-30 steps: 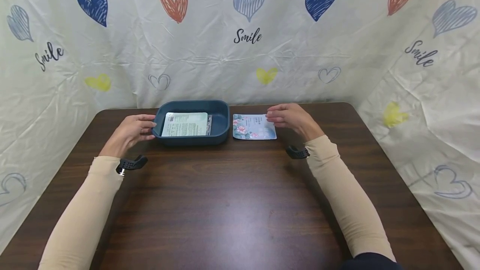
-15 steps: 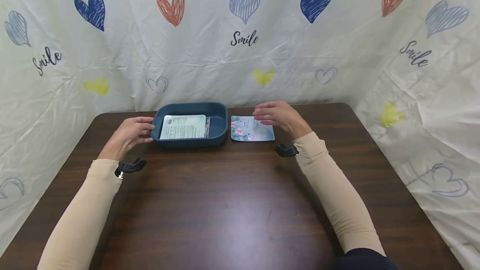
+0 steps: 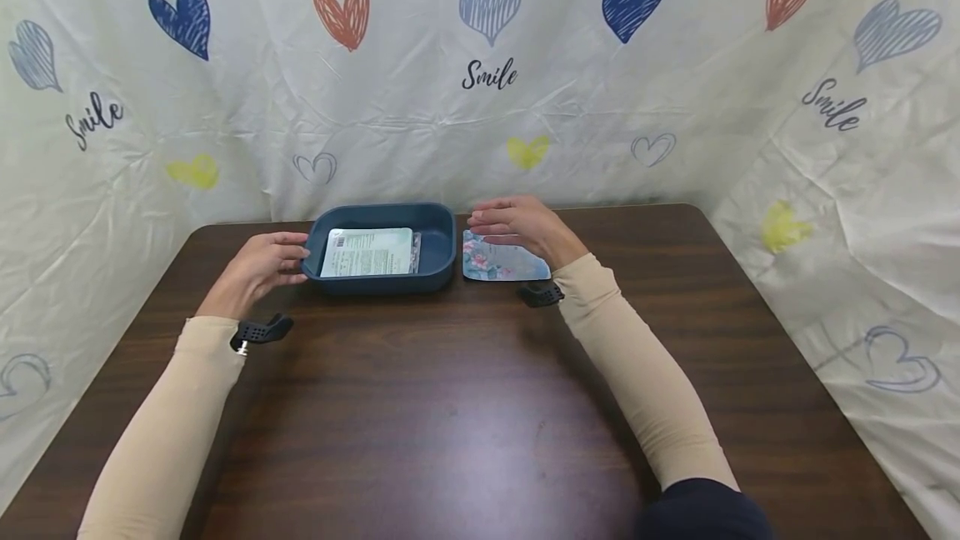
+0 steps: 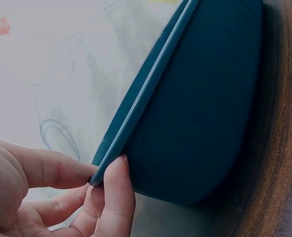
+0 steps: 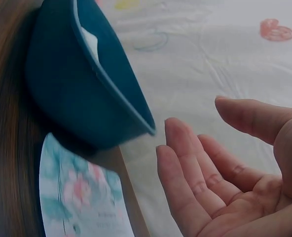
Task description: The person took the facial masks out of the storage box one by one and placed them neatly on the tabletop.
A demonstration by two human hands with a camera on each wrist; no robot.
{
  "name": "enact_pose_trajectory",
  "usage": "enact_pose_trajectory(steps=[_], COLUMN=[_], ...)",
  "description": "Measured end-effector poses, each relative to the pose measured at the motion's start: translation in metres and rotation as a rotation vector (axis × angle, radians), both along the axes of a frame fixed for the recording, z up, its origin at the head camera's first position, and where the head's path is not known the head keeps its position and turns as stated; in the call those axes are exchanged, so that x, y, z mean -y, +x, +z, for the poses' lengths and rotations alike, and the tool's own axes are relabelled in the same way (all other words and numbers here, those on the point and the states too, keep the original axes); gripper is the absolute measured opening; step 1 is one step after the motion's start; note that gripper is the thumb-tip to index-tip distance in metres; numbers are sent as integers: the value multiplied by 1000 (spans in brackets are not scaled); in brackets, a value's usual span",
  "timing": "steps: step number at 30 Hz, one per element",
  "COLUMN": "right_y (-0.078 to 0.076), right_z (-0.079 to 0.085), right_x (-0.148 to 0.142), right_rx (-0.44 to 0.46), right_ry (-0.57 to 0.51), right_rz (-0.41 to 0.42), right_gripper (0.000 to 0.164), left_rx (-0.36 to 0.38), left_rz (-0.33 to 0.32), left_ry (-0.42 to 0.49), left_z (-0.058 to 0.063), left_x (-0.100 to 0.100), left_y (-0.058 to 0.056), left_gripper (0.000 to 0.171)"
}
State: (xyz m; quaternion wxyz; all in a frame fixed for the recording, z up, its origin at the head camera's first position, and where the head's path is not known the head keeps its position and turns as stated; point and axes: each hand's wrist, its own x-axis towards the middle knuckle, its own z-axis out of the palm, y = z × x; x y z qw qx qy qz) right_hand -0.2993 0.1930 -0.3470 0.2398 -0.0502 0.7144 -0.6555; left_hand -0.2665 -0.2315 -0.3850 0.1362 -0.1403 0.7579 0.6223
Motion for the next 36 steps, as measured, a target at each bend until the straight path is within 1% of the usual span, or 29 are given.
enact_pose_trajectory(steps=[4,11,17,21,24,29,36], right_y=[-2,-4,-6,-7,-8,-11,-14], right_z=[0,-4,-7,-6,-5,-7,-10], right_x=[15,36,53,62,68,81,96], right_rx=[-10,-15,-29,-55,-68,-49,-71], right_ry=[-14,-57,-40,-23,-21,-32,24], right_rz=[8,45,64,115,138,140,145], right_gripper=[45,52,50,49,50,53,48], left_rx=[-7,1,-6,-24,-27,-29,-33], left_rz=[-6,-10,-12,-16,-17,-22,-17], left_ry=[11,18,12,9,7,4,6], left_z=[0,-1,-2,-2,-1,1,-1], left_x=[0,2,3,3,3,2,1], left_y=[0,2,3,1,1,1,1], left_gripper=[50,51,51,51,51,51,51])
